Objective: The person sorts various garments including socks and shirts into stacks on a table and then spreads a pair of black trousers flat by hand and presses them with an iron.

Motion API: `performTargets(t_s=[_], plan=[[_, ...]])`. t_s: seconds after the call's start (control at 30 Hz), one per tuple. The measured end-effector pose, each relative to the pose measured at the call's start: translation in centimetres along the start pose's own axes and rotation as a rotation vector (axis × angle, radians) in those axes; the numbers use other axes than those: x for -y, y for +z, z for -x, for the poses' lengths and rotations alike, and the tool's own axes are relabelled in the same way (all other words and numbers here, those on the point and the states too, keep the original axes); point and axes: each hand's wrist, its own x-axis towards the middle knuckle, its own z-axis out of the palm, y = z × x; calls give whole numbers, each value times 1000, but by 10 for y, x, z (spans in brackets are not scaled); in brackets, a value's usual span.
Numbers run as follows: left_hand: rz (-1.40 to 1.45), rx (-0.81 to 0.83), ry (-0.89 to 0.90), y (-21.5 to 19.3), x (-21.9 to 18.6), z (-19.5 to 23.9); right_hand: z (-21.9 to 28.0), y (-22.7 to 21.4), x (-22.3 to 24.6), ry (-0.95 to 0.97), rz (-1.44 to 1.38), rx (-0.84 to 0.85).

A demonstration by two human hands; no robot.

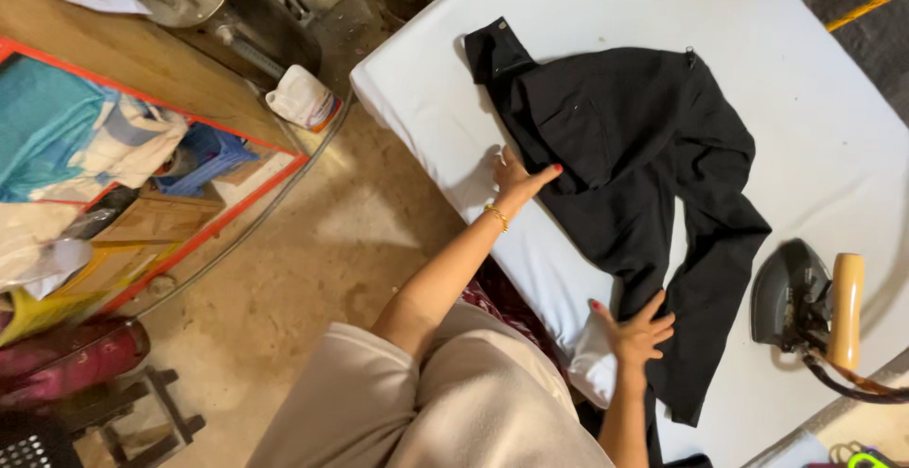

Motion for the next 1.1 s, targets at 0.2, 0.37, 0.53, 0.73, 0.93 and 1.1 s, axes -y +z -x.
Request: performTargets(t_s=[0.2,0.37,0.53,0.73,0.93,1.1], plan=[[-278,-196,204,38,-12,-10,-27,22,-1,9,205,-229],[45,-17,-43,20,-37,-24,-51,-15,-22,-20,93,-171],[980,393,118,-60,-135,36,-18,-91,-31,-78,-681,235],[840,605,669,-106,-270,71,-60,-201,-83,-162,-597,195],[48,523,497,-29,-285,-32,-118,-177,49,-118,-483,-144],[-770,460,675,-10,-140,-63,-92,-40,180,-37,-169,79]])
